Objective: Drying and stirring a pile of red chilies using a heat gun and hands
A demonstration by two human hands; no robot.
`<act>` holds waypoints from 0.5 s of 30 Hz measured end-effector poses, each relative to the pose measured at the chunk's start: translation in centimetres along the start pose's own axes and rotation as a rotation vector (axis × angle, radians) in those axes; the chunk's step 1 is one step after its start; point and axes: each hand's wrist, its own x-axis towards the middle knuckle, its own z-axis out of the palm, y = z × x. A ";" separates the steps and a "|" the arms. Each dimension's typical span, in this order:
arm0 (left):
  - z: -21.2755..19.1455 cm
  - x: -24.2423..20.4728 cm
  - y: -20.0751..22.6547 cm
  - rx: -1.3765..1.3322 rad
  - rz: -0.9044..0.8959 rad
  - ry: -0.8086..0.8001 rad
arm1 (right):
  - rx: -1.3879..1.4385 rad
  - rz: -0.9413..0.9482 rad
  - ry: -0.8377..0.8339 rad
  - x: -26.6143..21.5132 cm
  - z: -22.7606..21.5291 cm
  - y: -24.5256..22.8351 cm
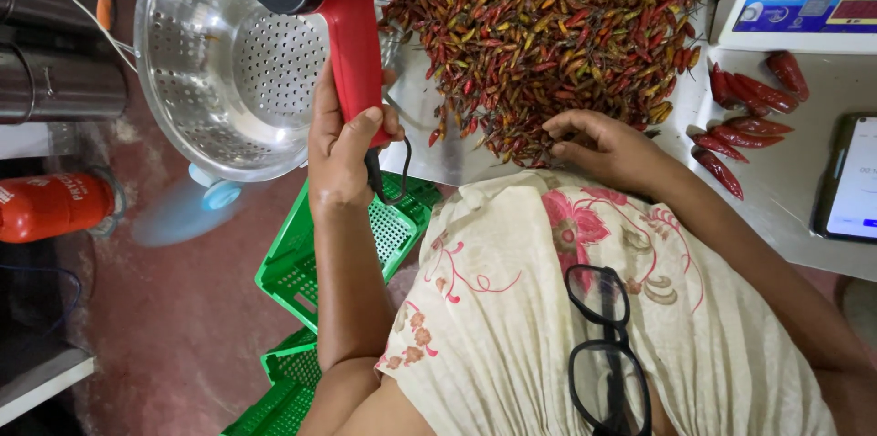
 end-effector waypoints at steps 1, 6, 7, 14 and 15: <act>-0.1 0.0 -0.1 0.005 0.003 -0.006 | -0.002 0.013 -0.002 0.0 -0.1 -0.1; 0.3 0.2 0.3 -0.032 -0.008 -0.011 | -0.017 0.022 0.000 0.2 0.0 -0.2; 0.3 0.2 0.3 -0.044 -0.009 -0.014 | -0.024 0.020 0.001 0.3 0.1 -0.2; 1.0 0.3 0.6 -0.031 -0.013 -0.044 | -0.017 0.064 -0.008 0.4 0.6 0.7; 1.0 0.3 0.6 -0.035 -0.028 -0.044 | -0.022 0.070 -0.004 0.4 0.8 0.9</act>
